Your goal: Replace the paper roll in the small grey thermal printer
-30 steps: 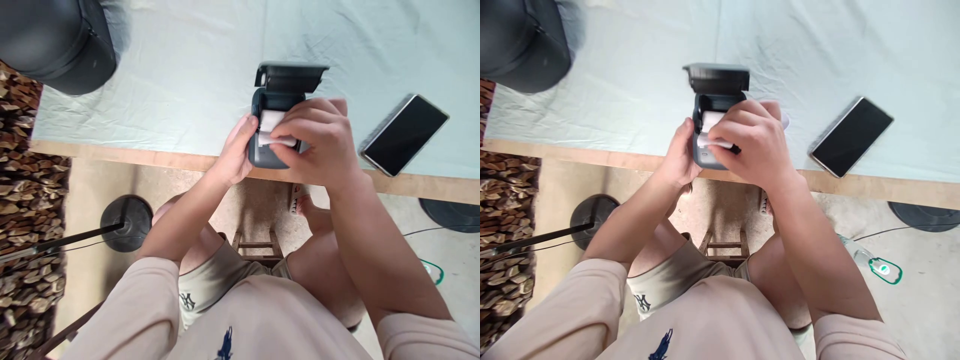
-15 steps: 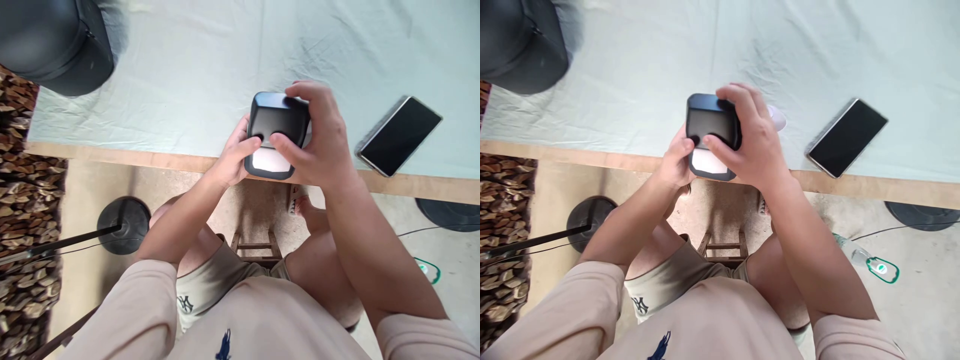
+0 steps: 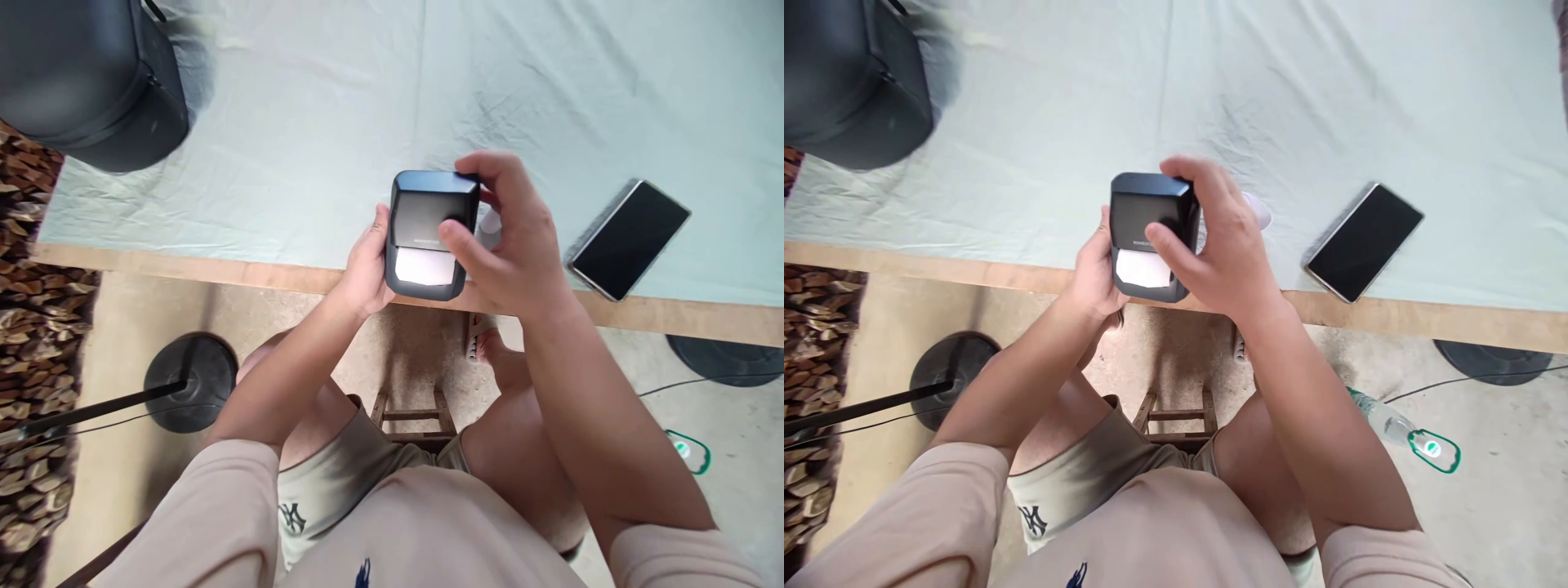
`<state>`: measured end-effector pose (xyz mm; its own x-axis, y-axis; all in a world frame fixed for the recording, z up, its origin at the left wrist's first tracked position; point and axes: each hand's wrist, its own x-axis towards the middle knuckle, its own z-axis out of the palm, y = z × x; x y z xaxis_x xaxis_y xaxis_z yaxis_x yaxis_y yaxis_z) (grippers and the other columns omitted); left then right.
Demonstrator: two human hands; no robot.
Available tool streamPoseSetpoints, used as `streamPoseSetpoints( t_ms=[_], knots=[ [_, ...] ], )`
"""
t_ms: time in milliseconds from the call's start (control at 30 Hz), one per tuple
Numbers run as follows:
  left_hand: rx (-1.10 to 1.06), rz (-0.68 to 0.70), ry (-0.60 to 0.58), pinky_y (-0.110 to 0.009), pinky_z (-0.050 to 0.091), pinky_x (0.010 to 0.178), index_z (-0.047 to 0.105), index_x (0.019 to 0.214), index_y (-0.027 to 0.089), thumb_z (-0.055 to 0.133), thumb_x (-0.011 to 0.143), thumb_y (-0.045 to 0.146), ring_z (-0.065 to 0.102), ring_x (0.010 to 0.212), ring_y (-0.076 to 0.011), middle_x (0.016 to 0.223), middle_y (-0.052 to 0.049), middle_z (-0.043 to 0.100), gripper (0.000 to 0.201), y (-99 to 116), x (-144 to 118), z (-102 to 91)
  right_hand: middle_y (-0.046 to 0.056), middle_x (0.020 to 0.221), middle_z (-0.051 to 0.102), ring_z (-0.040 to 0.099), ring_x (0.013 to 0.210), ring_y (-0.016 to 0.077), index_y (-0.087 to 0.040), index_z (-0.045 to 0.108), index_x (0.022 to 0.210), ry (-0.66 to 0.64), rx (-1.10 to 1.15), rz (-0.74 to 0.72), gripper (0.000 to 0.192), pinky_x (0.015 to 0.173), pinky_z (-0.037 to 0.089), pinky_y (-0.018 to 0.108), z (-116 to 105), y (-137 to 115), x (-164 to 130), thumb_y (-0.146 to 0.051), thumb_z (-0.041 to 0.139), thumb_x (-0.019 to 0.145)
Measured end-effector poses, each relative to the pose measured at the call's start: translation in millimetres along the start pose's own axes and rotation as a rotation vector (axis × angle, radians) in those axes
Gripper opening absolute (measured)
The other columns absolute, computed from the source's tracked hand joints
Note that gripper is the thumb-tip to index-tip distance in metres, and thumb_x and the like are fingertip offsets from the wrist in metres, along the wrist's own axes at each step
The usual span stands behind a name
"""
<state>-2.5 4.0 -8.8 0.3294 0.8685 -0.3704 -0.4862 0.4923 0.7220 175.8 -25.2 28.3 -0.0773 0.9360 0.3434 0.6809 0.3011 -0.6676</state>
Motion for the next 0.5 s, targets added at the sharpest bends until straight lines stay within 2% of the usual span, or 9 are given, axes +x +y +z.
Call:
streamPoseSetpoints(
  t_ms=[133, 267, 333, 400, 467, 500],
  knots=[
    [0.01, 0.044, 0.071, -0.045, 0.068, 0.131, 0.08, 0.116, 0.019, 0.05, 0.125, 0.049, 0.078, 0.156, -0.0319, 0.122, -0.008, 0.091, 0.044, 2.0, 1.9, -1.2, 0.02, 0.167, 0.069, 0.066, 0.16, 0.0363, -0.024, 0.066, 0.153, -0.037, 0.04, -0.037, 0.057, 0.133, 0.057, 0.056, -2.7, 1.7, -2.6, -0.025, 0.072, 0.096],
    [0.026, 0.028, 0.041, -0.049, 0.067, 0.132, 0.081, 0.11, 0.021, 0.056, 0.12, 0.057, 0.072, 0.164, -0.0367, 0.124, -0.008, 0.092, 0.045, 0.5, 3.8, -5.1, 0.02, 0.169, 0.064, 0.061, 0.164, 0.0387, -0.026, 0.063, 0.158, -0.029, 0.113, -0.083, 0.071, 0.127, 0.063, 0.057, -5.0, 5.4, -4.8, -0.025, 0.079, 0.088],
    [0.013, 0.022, -0.033, -0.051, 0.067, 0.133, 0.082, 0.113, 0.023, 0.058, 0.118, 0.062, 0.066, 0.171, -0.0374, 0.129, -0.008, 0.091, 0.047, -0.8, 5.0, -6.4, 0.018, 0.157, 0.068, 0.071, 0.148, 0.039, -0.028, 0.061, 0.154, 0.038, 0.069, -0.057, 0.063, 0.115, 0.066, 0.056, -4.9, 5.2, -4.4, -0.03, 0.078, 0.092],
    [0.021, 0.045, -0.134, -0.051, 0.067, 0.133, 0.082, 0.116, 0.023, 0.067, 0.115, 0.058, 0.064, 0.173, -0.037, 0.134, -0.007, 0.091, 0.038, -2.2, 6.1, -7.8, 0.014, 0.134, 0.074, 0.08, 0.115, 0.0339, -0.029, 0.061, 0.14, 0.181, 0.022, -0.004, 0.038, 0.094, 0.066, 0.051, -4.3, 2.0, -2.9, -0.038, 0.07, 0.104],
    [0.045, 0.071, -0.192, -0.05, 0.067, 0.133, 0.082, 0.116, 0.023, 0.075, 0.111, 0.051, 0.066, 0.171, -0.0366, 0.138, -0.008, 0.091, 0.029, -3.6, 6.8, -9.0, 0.011, 0.116, 0.075, 0.077, 0.091, 0.0287, -0.029, 0.058, 0.126, 0.316, 0.055, 0.019, 0.02, 0.078, 0.059, 0.046, -4.6, -2.9, -0.3, -0.044, 0.058, 0.113],
    [0.056, 0.075, -0.195, -0.049, 0.067, 0.133, 0.082, 0.116, 0.023, 0.077, 0.111, 0.049, 0.067, 0.17, -0.0366, 0.139, -0.008, 0.09, 0.027, -4.1, 6.8, -9.4, 0.01, 0.114, 0.076, 0.076, 0.088, 0.028, -0.029, 0.056, 0.123, 0.332, 0.087, 0.007, 0.016, 0.076, 0.057, 0.045, -5.4, -5.1, 1.3, -0.042, 0.055, 0.114]
  ],
)
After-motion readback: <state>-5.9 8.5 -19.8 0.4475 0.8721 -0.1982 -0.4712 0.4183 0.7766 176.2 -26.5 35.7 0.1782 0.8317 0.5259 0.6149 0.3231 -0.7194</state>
